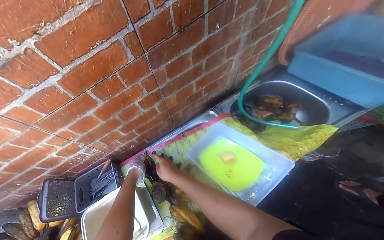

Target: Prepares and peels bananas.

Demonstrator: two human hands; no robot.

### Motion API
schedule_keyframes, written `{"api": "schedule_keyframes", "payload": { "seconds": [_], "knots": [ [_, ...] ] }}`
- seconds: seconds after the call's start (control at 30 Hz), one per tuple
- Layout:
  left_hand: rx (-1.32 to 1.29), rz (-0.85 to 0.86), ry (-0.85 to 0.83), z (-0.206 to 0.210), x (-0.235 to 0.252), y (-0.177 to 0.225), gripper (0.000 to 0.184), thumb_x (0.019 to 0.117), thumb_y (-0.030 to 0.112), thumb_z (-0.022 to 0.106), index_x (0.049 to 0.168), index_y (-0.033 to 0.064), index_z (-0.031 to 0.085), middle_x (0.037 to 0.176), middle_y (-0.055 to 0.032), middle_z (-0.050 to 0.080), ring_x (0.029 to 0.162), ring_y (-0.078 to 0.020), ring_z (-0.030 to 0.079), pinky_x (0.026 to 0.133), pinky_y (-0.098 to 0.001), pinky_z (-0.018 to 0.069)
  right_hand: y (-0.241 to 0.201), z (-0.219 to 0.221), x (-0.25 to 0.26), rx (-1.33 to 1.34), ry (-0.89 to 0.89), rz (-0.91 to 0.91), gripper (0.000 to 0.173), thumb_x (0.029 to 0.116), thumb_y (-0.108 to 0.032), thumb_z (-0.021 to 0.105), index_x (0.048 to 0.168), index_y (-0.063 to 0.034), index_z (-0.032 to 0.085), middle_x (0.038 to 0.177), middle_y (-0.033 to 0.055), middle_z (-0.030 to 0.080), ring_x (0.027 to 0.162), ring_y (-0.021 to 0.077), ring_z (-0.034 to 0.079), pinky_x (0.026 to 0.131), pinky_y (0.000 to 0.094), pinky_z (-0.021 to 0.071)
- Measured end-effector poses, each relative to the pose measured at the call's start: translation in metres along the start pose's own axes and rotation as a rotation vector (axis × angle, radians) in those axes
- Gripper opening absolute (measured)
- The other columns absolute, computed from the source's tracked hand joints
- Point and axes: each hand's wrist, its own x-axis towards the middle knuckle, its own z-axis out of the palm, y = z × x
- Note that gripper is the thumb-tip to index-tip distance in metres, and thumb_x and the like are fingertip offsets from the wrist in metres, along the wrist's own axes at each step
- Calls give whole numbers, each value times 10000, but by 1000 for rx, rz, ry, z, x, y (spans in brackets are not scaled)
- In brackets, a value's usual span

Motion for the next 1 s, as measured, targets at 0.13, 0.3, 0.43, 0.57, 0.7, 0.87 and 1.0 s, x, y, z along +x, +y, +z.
{"api": "schedule_keyframes", "payload": {
  "seconds": [0.13,0.3,0.43,0.57,0.7,0.87,1.0],
  "knots": [
    [-126,-14,40,6,5,-3,367,1048,196,512,1397,156,615,1362,-120,648,1282,-321,593,1069,-556,460,-3,1,-11,-12,-46,-13,495,1074,-226,434,1567,-275,429,1232,164,701,1141,341,687,959,580,547],
    [-407,-62,70,9,12,-4,396,1074,447,450,1342,259,673,1273,-66,705,1227,-275,635,1053,-567,475,8,14,-45,-218,-335,-85,489,1009,-200,528,1496,-247,535,1353,175,645,1257,395,617,980,692,498],
    [-325,-34,43,-3,14,3,380,1071,409,454,1322,238,682,1280,-75,698,1236,-282,627,1052,-569,471,9,-2,-56,-153,-229,-32,504,1051,-219,461,1548,-298,453,1299,172,673,1217,380,645,982,650,513],
    [-63,48,-42,-16,9,6,369,1030,139,525,1383,169,629,1394,-92,629,1323,-295,564,1103,-533,440,8,-20,-39,-109,-34,12,506,1078,-229,426,1575,-319,404,1193,167,715,1120,366,693,937,613,547],
    [136,88,-55,-12,14,9,406,980,108,576,1380,160,626,1374,-92,641,1294,-309,586,1072,-533,470,3,-20,-22,-125,7,38,502,1070,-235,446,1565,-306,410,1165,163,719,1089,361,703,902,599,562],
    [82,69,-50,-11,10,14,396,1019,138,528,1406,157,610,1402,-108,621,1319,-324,564,1094,-545,449,7,-10,-29,-82,7,41,495,1068,-247,443,1560,-303,424,1151,154,725,1081,348,708,905,599,563],
    [43,37,-56,-14,7,22,381,993,148,561,1365,160,642,1366,-113,645,1284,-331,590,1062,-562,469,13,-12,-28,-34,93,94,495,1089,-257,406,1579,-317,377,1095,151,737,1034,342,723,882,577,575]
  ]
}}
